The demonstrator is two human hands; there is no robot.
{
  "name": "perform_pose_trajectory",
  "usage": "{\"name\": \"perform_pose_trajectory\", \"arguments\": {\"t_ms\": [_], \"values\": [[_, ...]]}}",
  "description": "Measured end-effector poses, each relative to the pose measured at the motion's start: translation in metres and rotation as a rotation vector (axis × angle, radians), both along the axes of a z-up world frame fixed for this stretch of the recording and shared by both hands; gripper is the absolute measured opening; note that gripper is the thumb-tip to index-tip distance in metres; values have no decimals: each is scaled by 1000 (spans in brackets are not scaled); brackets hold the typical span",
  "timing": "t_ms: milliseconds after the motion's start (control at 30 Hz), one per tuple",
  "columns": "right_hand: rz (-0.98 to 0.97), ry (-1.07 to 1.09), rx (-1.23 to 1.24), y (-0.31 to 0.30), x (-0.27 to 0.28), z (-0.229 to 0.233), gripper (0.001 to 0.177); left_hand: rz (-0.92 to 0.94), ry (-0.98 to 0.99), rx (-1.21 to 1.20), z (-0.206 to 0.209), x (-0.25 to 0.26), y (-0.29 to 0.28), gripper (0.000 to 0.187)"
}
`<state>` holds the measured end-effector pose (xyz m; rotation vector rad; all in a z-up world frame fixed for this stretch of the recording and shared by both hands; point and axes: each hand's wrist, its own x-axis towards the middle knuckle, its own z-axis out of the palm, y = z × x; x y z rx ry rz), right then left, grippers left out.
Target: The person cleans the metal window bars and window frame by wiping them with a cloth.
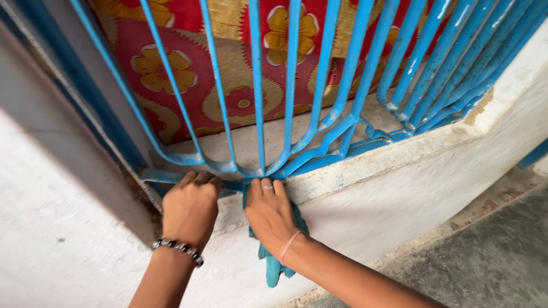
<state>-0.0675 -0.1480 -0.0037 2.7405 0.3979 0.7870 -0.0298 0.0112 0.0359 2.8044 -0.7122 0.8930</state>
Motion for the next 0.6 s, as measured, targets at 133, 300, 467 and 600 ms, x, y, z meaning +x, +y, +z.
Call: {"name": "perform_pose_trajectory", "arguments": {"t_ms": [133,300,467,600], "values": [[-10,-41,154,1,-2,-8,18,0,-28,-4,-3,3,2,16],[61,11,641,14,-3,-16,36,-98,-106,-82,-9,4,2,18],[79,57,740,-3,-1,-17,40,-59,-76,-66,-9,6,-2,15],[75,-16,490,-33,-19,-14,38,-58,-28,-99,-6,2,-2,17]]}}
